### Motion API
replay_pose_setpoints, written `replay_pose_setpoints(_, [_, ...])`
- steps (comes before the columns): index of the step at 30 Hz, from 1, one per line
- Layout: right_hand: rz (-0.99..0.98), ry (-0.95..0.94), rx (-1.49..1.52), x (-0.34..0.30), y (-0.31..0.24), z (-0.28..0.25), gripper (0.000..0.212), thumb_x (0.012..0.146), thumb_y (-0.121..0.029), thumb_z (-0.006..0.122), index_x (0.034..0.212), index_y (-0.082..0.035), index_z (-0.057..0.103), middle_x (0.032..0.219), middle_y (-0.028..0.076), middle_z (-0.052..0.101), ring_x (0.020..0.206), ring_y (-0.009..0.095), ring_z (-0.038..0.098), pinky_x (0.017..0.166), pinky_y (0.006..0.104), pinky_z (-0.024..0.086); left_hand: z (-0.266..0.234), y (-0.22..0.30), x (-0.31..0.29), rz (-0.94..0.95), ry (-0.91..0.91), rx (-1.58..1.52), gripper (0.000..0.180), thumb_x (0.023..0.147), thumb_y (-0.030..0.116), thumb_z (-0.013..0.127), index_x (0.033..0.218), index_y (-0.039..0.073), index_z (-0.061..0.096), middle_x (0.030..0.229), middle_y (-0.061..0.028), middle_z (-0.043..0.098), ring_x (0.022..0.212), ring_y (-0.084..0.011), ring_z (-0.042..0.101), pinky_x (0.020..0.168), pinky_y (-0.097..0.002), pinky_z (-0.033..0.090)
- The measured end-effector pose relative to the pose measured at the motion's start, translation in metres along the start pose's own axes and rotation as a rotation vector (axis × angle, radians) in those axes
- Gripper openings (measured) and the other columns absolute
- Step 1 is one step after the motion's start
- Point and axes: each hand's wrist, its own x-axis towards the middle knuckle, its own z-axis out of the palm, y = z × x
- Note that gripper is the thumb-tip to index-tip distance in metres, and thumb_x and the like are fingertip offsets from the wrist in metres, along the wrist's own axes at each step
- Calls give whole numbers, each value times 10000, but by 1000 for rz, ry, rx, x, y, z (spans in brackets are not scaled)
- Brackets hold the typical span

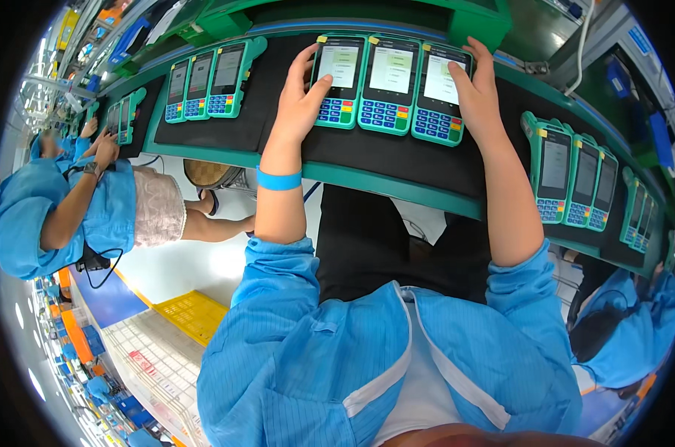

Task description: Testing and configuring multiple handheld electronic terminals on a factory assembly line.

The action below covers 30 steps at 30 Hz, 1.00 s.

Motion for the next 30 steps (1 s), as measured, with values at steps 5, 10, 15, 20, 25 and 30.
replay_pose_setpoints(5, [-59,44,-74,0,7,3,576,860,-222,655,1340,11,437,1302,238,518,1227,388,483,1047,435,375,-2,-5,2,-12,20,27,549,901,117,593,1420,93,416,1310,-195,509,1201,-255,505,1013,-351,404])
replay_pose_setpoints(10, [-66,44,-63,-2,5,1,709,825,-247,665,1405,6,344,1410,268,392,1336,407,348,1107,461,294,1,-3,5,-97,38,-55,506,929,127,541,1413,42,417,1335,-177,478,1228,-256,472,1047,-367,364])
replay_pose_setpoints(15, [-68,-105,-66,-18,-36,-23,780,819,-250,655,1418,83,282,1422,335,337,1328,477,340,1112,450,316,2,-8,6,-52,45,-67,480,945,154,492,1402,22,432,1388,-150,460,1295,-247,411,1106,-367,286])
replay_pose_setpoints(20, [-205,-72,-308,-89,-70,-54,760,819,-285,654,1385,110,336,1360,401,366,1269,493,416,1053,462,394,0,-13,5,-57,37,-102,477,951,174,493,1401,25,433,1370,-169,460,1262,-250,426,1093,-365,292])
replay_pose_setpoints(25, [-65,-391,-737,-132,-54,-64,748,832,-439,636,1335,86,461,1418,360,351,1372,492,282,1130,542,240,0,-10,4,-37,16,-23,482,959,152,479,1420,34,404,1386,-201,438,1293,-280,410,1093,-380,290])
replay_pose_setpoints(30, [-88,-402,-827,-138,-50,-57,871,853,-584,557,1387,83,388,1488,289,309,1423,405,243,1156,531,161,-2,2,-2,-78,60,-29,473,964,184,496,1399,11,424,1380,-184,454,1288,-257,426,1087,-358,300])
